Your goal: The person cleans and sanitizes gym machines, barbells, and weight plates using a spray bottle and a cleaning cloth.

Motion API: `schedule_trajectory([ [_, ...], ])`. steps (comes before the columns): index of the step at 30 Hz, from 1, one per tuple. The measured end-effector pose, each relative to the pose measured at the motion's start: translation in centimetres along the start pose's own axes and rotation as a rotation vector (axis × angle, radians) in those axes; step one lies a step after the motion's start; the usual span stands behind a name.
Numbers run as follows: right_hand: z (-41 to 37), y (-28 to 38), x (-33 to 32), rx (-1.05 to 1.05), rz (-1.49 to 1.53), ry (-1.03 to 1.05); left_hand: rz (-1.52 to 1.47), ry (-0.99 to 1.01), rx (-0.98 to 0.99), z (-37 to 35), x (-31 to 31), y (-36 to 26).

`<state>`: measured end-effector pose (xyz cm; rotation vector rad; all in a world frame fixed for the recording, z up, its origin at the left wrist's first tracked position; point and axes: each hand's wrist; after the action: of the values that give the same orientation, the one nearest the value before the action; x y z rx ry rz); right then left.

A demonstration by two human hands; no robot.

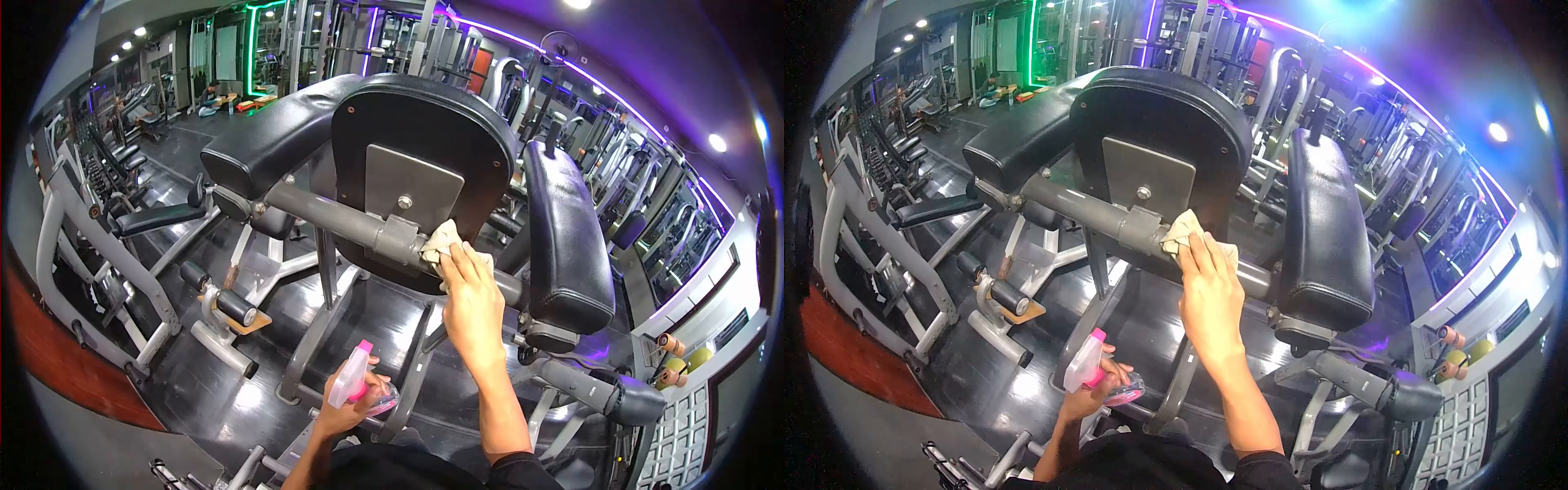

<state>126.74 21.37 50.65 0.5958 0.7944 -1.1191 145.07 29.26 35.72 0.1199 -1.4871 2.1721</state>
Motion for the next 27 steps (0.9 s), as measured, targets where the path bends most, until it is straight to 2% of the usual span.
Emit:
schedule_trajectory([
  [2, -0.6, 0.6, -0.7, 0.005, -0.015, 0.023, 0.006, 0.007, -0.012, -0.1, -0.3, 0.3],
  [4, -1.5, 1.1, -1.6, 0.010, -0.028, 0.043, 0.252, 0.147, 0.152, 0.6, -0.9, 0.5],
  [6, -2.6, 1.4, -2.7, 0.028, 0.118, 0.201, 0.180, 0.072, 0.118, 0.7, 0.5, -0.7],
  [8, -3.5, 1.2, -2.5, 0.044, 0.451, 0.302, 0.111, -0.004, 0.082, 0.9, 1.5, -1.3],
  [10, -4.4, 1.3, -1.5, 0.008, 0.633, 0.299, 0.152, -0.014, 0.125, 1.1, 2.0, -0.9],
  [12, -5.2, 1.4, -0.9, -0.018, 0.667, 0.278, 0.256, 0.050, 0.182, 1.6, 2.0, -0.2],
  [14, -5.8, 1.7, -1.1, 0.066, 0.826, 0.266, 0.334, -0.041, 0.277, 2.3, 3.4, -0.7],
  [15, -5.9, 1.7, -1.2, 0.046, 0.860, 0.243, 0.418, 0.043, 0.230, 2.2, 3.5, -1.4],
  [16, -6.0, 1.6, -1.5, 0.026, 0.893, 0.221, 0.421, 0.045, 0.234, 2.1, 3.8, -1.5],
  [17, -6.1, 1.9, -1.6, 0.008, 0.926, 0.152, 0.285, 0.084, 0.041, 1.6, 4.2, -1.3],
  [18, -6.3, 2.1, -2.1, 0.065, 1.019, 0.222, 0.147, 0.120, -0.152, 1.2, 4.6, -1.1],
  [19, -6.7, 1.8, -1.5, 0.029, 1.028, 0.195, 0.195, 0.063, 0.010, 1.3, 4.9, -0.2],
  [20, -7.1, 1.4, -0.8, -0.004, 1.039, 0.169, 0.200, 0.060, 0.010, 1.4, 4.7, 0.0],
  [22, -7.5, 0.0, -0.7, -0.059, 1.013, 0.211, 0.686, 0.199, 0.230, 1.3, 4.3, 0.0],
  [23, -7.8, -0.7, -0.8, -0.111, 0.980, 0.252, 0.693, 0.196, 0.226, 0.9, 4.6, 0.2],
  [25, -8.6, -1.7, -1.2, -0.103, 1.033, 0.285, 0.160, 0.104, -0.086, -0.3, 5.7, 0.6],
  [27, -9.5, -2.6, -1.5, -0.095, 1.081, 0.318, 0.099, 0.114, -0.074, -0.3, 6.9, 0.6],
])
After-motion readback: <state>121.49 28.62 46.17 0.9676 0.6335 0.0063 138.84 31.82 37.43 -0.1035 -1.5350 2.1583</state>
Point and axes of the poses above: each hand's wrist, its own z-axis towards the middle knuckle, its own x-axis out of the palm, y = z × x, and after that the axes turned 4 degrees about y, right-handed
